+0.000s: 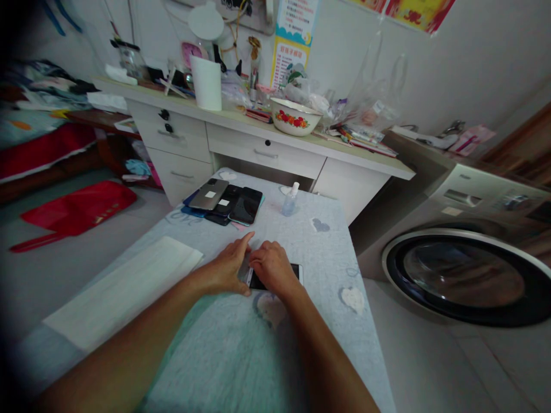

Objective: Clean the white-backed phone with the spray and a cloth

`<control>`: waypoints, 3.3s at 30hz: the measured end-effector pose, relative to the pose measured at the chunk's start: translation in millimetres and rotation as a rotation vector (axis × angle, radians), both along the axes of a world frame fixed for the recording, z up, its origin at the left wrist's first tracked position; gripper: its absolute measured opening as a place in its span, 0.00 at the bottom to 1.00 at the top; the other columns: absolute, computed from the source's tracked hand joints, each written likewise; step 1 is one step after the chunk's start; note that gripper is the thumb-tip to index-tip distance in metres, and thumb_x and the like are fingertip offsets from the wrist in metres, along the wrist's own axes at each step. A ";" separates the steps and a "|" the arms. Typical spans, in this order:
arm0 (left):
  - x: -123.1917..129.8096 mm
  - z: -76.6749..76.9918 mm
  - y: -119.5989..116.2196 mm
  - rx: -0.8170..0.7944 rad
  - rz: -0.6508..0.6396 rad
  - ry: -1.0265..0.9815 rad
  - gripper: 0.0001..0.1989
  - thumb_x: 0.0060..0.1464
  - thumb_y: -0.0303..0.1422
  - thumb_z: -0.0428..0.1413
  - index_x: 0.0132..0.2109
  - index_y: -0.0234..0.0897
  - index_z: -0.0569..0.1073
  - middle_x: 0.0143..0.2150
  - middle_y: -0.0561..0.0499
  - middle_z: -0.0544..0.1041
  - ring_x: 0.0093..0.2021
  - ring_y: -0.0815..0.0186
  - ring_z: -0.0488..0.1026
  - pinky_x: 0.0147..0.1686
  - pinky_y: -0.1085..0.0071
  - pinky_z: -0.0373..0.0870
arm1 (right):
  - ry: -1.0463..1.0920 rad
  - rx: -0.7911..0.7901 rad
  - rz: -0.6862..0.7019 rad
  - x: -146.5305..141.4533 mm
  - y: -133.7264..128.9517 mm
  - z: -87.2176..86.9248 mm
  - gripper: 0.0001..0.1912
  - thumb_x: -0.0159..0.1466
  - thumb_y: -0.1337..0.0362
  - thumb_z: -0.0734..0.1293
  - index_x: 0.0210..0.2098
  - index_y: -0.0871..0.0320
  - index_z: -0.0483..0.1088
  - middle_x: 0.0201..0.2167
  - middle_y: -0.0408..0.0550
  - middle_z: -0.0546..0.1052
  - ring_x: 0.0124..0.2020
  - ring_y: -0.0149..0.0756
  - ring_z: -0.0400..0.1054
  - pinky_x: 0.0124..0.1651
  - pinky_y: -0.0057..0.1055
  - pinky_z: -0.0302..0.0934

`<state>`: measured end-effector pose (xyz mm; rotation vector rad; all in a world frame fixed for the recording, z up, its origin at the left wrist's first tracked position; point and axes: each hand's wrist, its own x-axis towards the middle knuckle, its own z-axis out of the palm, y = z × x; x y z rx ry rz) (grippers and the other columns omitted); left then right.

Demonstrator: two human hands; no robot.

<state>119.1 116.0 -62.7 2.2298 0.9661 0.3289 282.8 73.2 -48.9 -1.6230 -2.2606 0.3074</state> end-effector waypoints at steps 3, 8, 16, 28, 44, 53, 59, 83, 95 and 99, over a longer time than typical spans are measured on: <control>-0.2 -1.7 0.3 -0.002 0.005 0.000 0.69 0.26 0.35 0.70 0.68 0.38 0.34 0.59 0.37 0.60 0.61 0.46 0.57 0.57 0.52 0.57 | 0.017 -0.009 0.066 0.9 -4.0 3.0 0.07 0.62 0.70 0.66 0.32 0.56 0.76 0.32 0.45 0.74 0.38 0.33 0.64 0.46 0.30 0.53; -0.3 -2.3 0.8 0.007 0.000 0.012 0.68 0.27 0.35 0.70 0.68 0.38 0.34 0.59 0.37 0.61 0.61 0.46 0.58 0.58 0.53 0.57 | -0.003 -0.031 0.086 0.2 -4.3 6.5 0.06 0.62 0.69 0.66 0.33 0.56 0.76 0.33 0.46 0.74 0.38 0.34 0.64 0.46 0.31 0.53; -0.3 0.8 -0.1 -0.005 0.006 -0.017 0.66 0.28 0.34 0.69 0.68 0.37 0.37 0.61 0.36 0.60 0.62 0.46 0.56 0.59 0.52 0.55 | -0.038 0.007 -0.051 -4.7 1.7 3.6 0.08 0.64 0.69 0.64 0.34 0.57 0.76 0.33 0.48 0.73 0.39 0.35 0.62 0.46 0.31 0.53; -3.3 8.9 2.4 0.013 -0.060 0.071 0.56 0.30 0.35 0.68 0.65 0.40 0.48 0.60 0.42 0.60 0.61 0.49 0.57 0.60 0.56 0.56 | 0.065 -0.054 0.190 0.2 -14.0 9.4 0.07 0.61 0.72 0.67 0.32 0.56 0.77 0.31 0.45 0.74 0.37 0.33 0.64 0.45 0.30 0.54; -4.7 11.7 4.5 0.070 -0.099 0.122 0.31 0.34 0.39 0.66 0.47 0.40 0.65 0.49 0.48 0.65 0.52 0.54 0.62 0.51 0.62 0.63 | 0.044 0.029 -0.162 -0.8 -8.9 0.2 0.06 0.63 0.68 0.66 0.34 0.57 0.77 0.32 0.48 0.72 0.39 0.36 0.62 0.43 0.30 0.54; -5.2 10.1 4.7 0.085 -0.102 0.106 0.33 0.33 0.40 0.67 0.49 0.40 0.66 0.48 0.48 0.66 0.51 0.55 0.63 0.50 0.62 0.64 | 0.118 -0.106 0.147 4.9 -19.1 11.7 0.06 0.58 0.73 0.68 0.30 0.57 0.76 0.30 0.44 0.73 0.36 0.33 0.64 0.43 0.29 0.55; -5.1 8.1 6.1 0.088 -0.099 0.109 0.33 0.33 0.40 0.66 0.49 0.40 0.66 0.49 0.48 0.66 0.52 0.54 0.63 0.50 0.62 0.64 | 0.120 -0.088 0.084 3.1 -17.5 9.5 0.05 0.59 0.72 0.68 0.30 0.58 0.76 0.30 0.44 0.73 0.37 0.33 0.64 0.45 0.30 0.55; -4.8 16.1 3.4 0.085 -0.112 0.132 0.32 0.34 0.39 0.66 0.49 0.40 0.66 0.48 0.48 0.66 0.52 0.54 0.62 0.51 0.62 0.63 | -0.043 0.013 -0.225 3.8 -4.6 2.6 0.07 0.62 0.66 0.65 0.34 0.57 0.77 0.32 0.48 0.73 0.38 0.36 0.62 0.43 0.30 0.53; -4.2 12.4 4.0 0.091 -0.096 0.098 0.31 0.33 0.44 0.67 0.47 0.42 0.67 0.47 0.49 0.66 0.51 0.54 0.63 0.50 0.63 0.63 | -0.069 -0.027 -0.251 17.3 -7.6 6.5 0.07 0.62 0.66 0.65 0.32 0.57 0.77 0.33 0.48 0.74 0.39 0.37 0.64 0.43 0.30 0.53; -4.4 12.6 4.3 0.088 -0.093 0.095 0.30 0.34 0.43 0.66 0.45 0.42 0.67 0.47 0.49 0.66 0.51 0.54 0.63 0.49 0.63 0.63 | -0.105 -0.047 -0.284 28.4 -10.5 9.0 0.08 0.62 0.66 0.65 0.32 0.57 0.77 0.34 0.50 0.74 0.39 0.37 0.64 0.43 0.31 0.53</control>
